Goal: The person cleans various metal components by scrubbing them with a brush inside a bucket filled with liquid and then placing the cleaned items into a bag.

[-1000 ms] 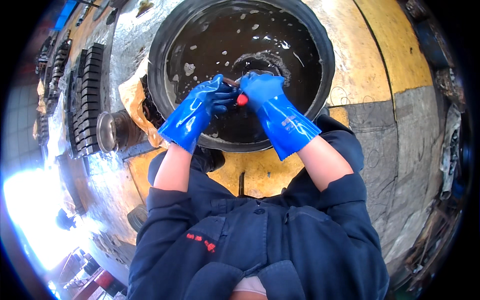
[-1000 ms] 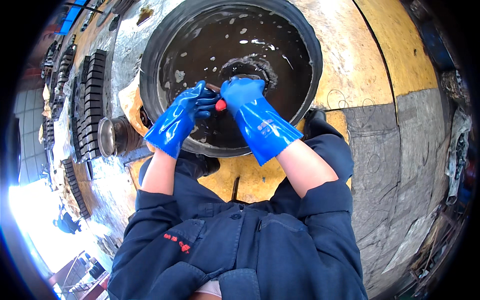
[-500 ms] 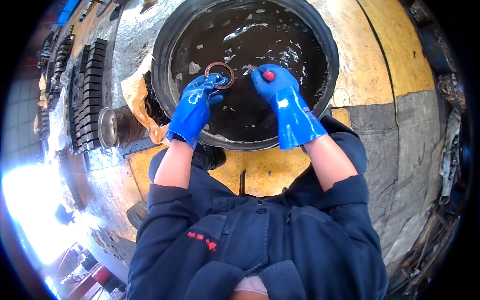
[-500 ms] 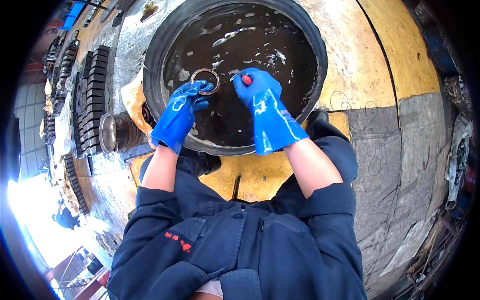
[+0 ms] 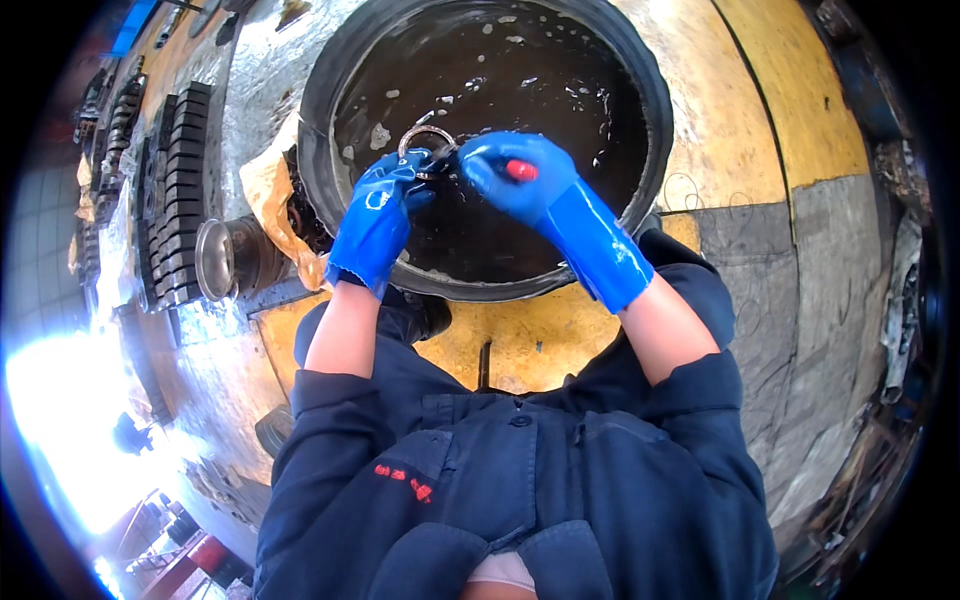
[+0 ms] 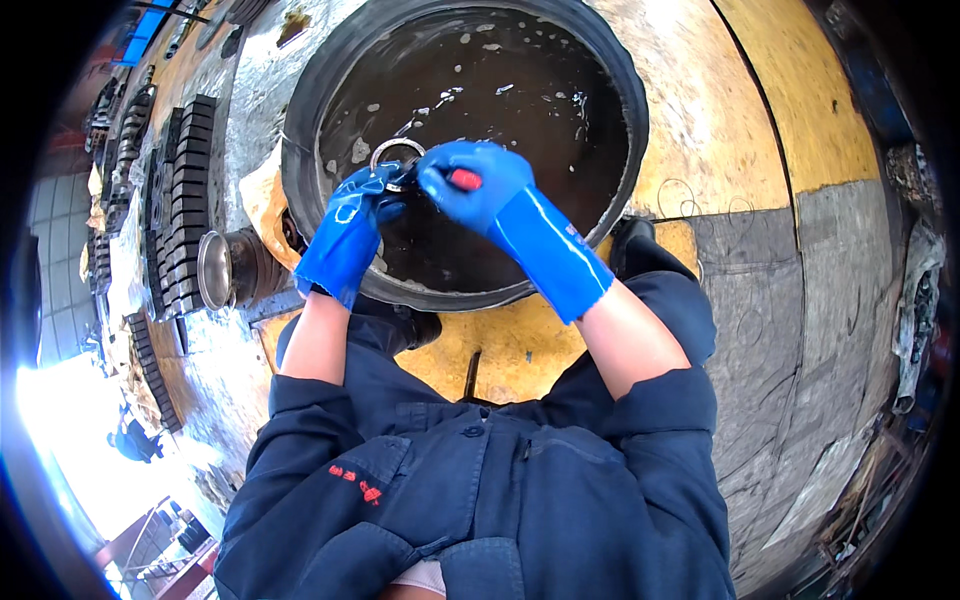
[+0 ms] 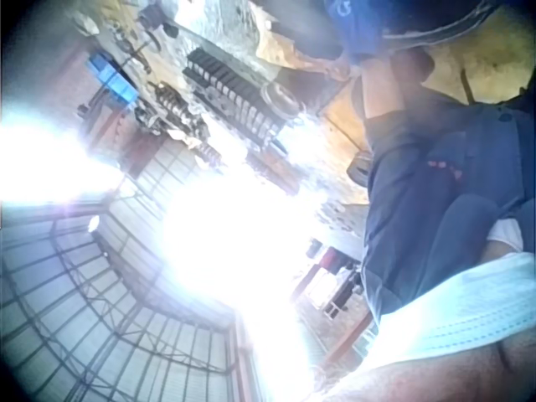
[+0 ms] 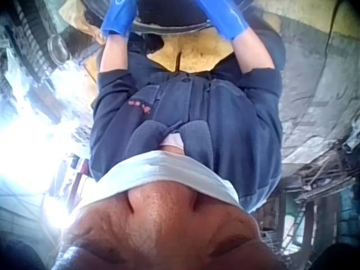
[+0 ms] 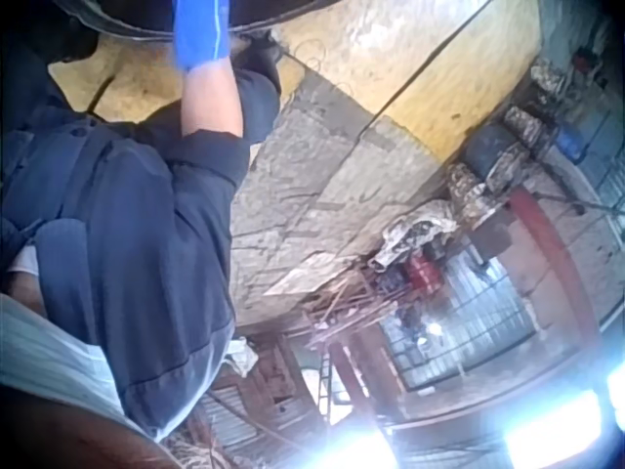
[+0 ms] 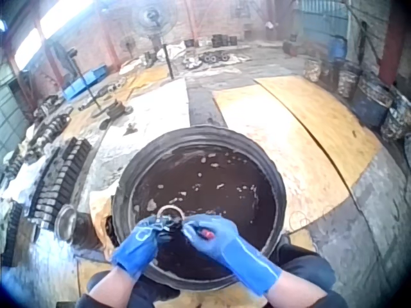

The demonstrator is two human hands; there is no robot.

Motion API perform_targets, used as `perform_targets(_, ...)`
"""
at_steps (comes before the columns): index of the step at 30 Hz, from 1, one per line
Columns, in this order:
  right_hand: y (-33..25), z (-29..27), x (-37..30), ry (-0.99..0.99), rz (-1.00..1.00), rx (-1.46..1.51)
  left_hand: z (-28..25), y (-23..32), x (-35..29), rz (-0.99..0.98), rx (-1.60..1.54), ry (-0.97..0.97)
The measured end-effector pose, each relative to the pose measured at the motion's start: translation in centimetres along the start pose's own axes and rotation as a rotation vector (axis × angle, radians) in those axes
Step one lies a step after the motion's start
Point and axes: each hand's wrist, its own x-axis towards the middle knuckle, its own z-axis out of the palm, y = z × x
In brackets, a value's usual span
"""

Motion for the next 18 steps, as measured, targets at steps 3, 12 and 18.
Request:
perform_targets(3,0.7,0.6,-0.9,-0.037,-0.184,-0.174,0.2,0.2,0.3,-0.017,-0.059,-0.008)
perform_targets(12,3.2,-1.1,0.3,0.08,0.55,-0.329,1.7,1.8,0.1,-0.153,0.066,0.021)
perform_targets(18,1.2,-0.8,1.5,0.014,0.303,0.428,1.9,0.5,0.8,-0.139,0.157,-0.004)
